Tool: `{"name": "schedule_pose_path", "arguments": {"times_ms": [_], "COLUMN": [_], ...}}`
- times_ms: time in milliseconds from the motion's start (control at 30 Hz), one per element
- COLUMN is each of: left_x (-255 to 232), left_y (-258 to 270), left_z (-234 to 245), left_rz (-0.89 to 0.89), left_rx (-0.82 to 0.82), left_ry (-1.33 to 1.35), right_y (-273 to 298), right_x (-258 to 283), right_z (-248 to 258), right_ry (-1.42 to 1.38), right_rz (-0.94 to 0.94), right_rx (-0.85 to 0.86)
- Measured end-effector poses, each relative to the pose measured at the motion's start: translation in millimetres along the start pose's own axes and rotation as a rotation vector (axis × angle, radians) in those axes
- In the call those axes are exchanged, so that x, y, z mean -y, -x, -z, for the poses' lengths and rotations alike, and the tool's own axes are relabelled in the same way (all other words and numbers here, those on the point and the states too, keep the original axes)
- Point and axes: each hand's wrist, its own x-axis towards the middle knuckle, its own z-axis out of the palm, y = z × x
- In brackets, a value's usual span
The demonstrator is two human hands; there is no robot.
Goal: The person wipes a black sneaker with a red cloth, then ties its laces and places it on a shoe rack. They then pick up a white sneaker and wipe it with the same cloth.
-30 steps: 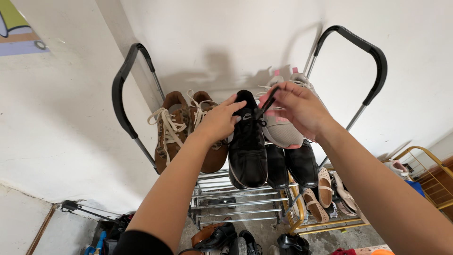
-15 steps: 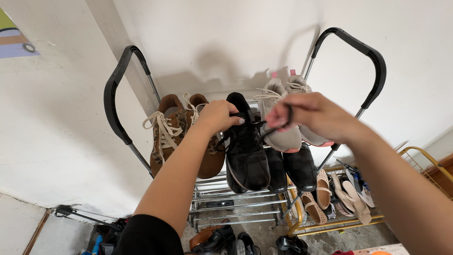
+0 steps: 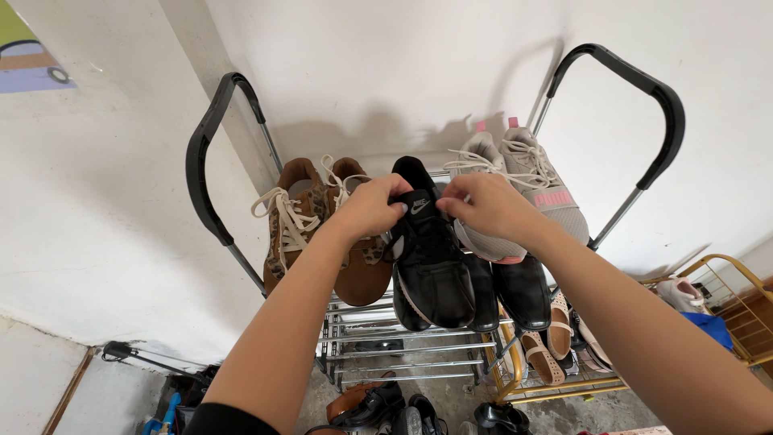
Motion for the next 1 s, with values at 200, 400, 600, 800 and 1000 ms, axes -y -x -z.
{"name": "schedule_pose_path", "arguments": {"times_ms": [200, 400, 600, 800, 1000], "left_x": [5.5, -13.3, -19.8, -5.6, -11.3], "left_y": [-1.0, 2.8, -5.7, -26.7, -39.3], "left_z": [-13.3, -10.5, -21.6, -45.9, -35.6], "left_rz": [-0.066, 0.020, 0.224, -0.115, 0.068], "left_rx": [-0.041, -0.121, -0.184, -0.285, 0.140], "left_ry": [-0.035, -0.132, -0.433, -0.572, -0.377], "right_y": [-21.7, -17.6, -21.8, -15.6, -10.3], "right_x": [-16.8, -8.8, -32.5, -48.7, -48.1], "right_z": [-4.2, -6.9, -19.6, -24.2, -25.7], "right_ry": [-0.432, -0.328, -0.554, -0.751, -0.886], "right_rz": [-0.383, -0.275, -0.288, -0.394, -0.416], "right_rx": [0.247, 0.218, 0.009, 0.032, 0.039]}}
